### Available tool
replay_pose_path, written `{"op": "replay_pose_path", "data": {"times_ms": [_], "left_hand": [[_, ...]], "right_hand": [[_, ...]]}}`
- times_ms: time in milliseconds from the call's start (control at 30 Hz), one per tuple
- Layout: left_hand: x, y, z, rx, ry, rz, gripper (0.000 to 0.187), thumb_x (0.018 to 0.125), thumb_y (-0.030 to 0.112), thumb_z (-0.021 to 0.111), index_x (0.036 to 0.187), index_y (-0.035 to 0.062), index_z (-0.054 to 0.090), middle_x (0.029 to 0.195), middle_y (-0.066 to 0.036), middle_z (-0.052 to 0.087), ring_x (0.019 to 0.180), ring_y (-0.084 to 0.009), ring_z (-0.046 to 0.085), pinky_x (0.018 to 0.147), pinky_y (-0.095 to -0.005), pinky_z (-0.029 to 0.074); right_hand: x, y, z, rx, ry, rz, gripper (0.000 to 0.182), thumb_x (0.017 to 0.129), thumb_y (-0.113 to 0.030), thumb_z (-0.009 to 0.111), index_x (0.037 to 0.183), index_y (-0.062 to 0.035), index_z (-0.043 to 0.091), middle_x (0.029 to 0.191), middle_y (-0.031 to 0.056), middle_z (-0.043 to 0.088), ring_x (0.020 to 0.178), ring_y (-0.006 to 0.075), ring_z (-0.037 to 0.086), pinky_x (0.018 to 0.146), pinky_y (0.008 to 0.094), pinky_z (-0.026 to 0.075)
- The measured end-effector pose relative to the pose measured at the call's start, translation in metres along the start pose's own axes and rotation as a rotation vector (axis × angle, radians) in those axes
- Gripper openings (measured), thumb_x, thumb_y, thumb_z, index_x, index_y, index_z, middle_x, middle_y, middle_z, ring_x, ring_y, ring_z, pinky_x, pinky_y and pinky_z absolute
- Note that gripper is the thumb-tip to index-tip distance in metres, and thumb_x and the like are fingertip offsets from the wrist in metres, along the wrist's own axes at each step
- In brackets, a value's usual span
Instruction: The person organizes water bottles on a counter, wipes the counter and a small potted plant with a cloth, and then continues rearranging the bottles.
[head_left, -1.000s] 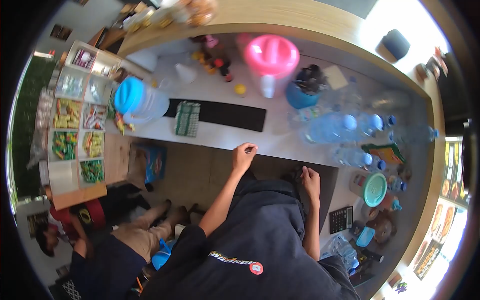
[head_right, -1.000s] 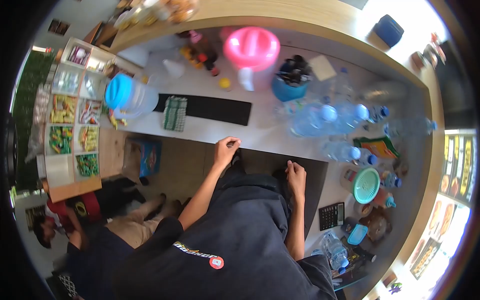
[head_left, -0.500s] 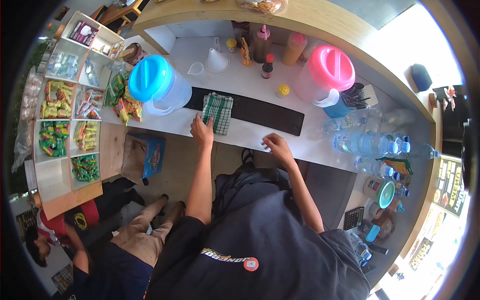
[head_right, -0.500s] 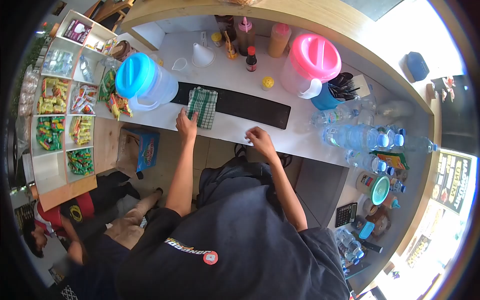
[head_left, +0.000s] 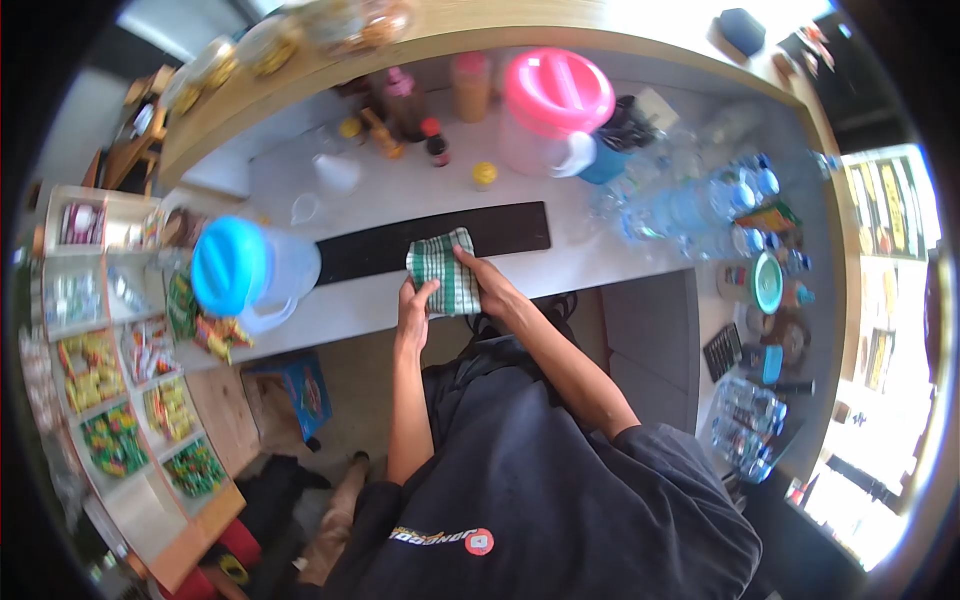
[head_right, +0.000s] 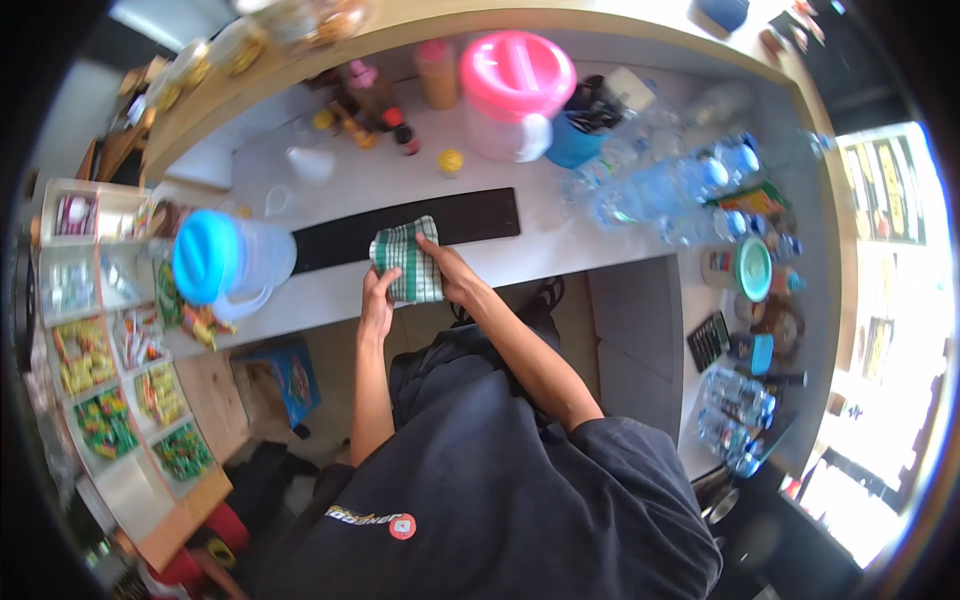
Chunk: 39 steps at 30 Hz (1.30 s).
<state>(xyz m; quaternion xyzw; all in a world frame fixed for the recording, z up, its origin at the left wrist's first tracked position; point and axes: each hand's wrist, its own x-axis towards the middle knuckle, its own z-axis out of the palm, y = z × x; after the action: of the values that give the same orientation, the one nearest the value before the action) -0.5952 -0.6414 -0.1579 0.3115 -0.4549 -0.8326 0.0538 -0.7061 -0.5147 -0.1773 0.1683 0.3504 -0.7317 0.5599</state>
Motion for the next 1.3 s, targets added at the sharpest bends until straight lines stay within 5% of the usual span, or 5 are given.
{"op": "replay_pose_path", "data": {"times_ms": [133, 533, 867, 1133, 1300], "left_hand": [[0.004, -0.003, 0.035, 0.334, -0.274, -0.08, 0.037, 0.089, 0.014, 0.067, 0.122, -0.0015, 0.059, 0.11, -0.005, 0.066, 0.1, -0.012, 0.06, 0.094, -0.0297, 0.046], [-0.002, -0.059, 0.217, 0.57, -0.83, -0.238, 0.033, 0.092, 0.015, 0.073, 0.118, -0.0002, 0.059, 0.109, -0.006, 0.067, 0.098, -0.012, 0.062, 0.09, -0.0283, 0.048], [-0.073, -0.11, 0.369, 0.729, -0.977, -0.248, 0.029, 0.091, 0.016, 0.071, 0.114, 0.0005, 0.064, 0.102, -0.004, 0.068, 0.089, -0.012, 0.063, 0.083, -0.0274, 0.05], [-0.088, -0.132, 0.447, 0.657, -1.062, -0.326, 0.028, 0.09, 0.015, 0.07, 0.114, 0.0009, 0.064, 0.102, -0.003, 0.068, 0.088, -0.0115, 0.064, 0.082, -0.0271, 0.051], [-0.075, -0.141, 0.486, 0.563, -1.185, -0.492, 0.033, 0.091, 0.016, 0.068, 0.119, -0.0006, 0.061, 0.106, -0.005, 0.068, 0.094, -0.0142, 0.064, 0.087, -0.0288, 0.051]], "right_hand": [[-0.064, -0.01, -0.024, 0.079, 0.046, -0.181, 0.035, 0.096, -0.026, 0.066, 0.124, -0.006, 0.062, 0.116, 0.0093, 0.07, 0.102, 0.0213, 0.069, 0.09, 0.0416, 0.058], [-0.238, -0.004, -0.114, 0.495, 0.14, -0.776, 0.036, 0.102, -0.026, 0.058, 0.133, -0.0065, 0.057, 0.128, 0.0083, 0.064, 0.116, 0.0228, 0.063, 0.103, 0.0434, 0.05], [-0.361, -0.016, -0.187, 0.643, 0.217, -1.102, 0.034, 0.096, -0.013, 0.066, 0.128, -0.0053, 0.058, 0.122, 0.007, 0.067, 0.112, 0.0205, 0.065, 0.099, 0.0407, 0.054], [-0.399, -0.032, -0.227, 0.723, 0.547, -1.306, 0.034, 0.095, -0.008, 0.067, 0.126, -0.0026, 0.056, 0.109, 0.0045, 0.068, 0.1, 0.0133, 0.067, 0.086, 0.0314, 0.057], [-0.44, -0.046, -0.233, 0.48, 0.947, -1.262, 0.028, 0.093, -0.009, 0.07, 0.119, -0.0012, 0.063, 0.108, 0.0065, 0.069, 0.096, 0.0127, 0.066, 0.08, 0.0275, 0.056]]}}
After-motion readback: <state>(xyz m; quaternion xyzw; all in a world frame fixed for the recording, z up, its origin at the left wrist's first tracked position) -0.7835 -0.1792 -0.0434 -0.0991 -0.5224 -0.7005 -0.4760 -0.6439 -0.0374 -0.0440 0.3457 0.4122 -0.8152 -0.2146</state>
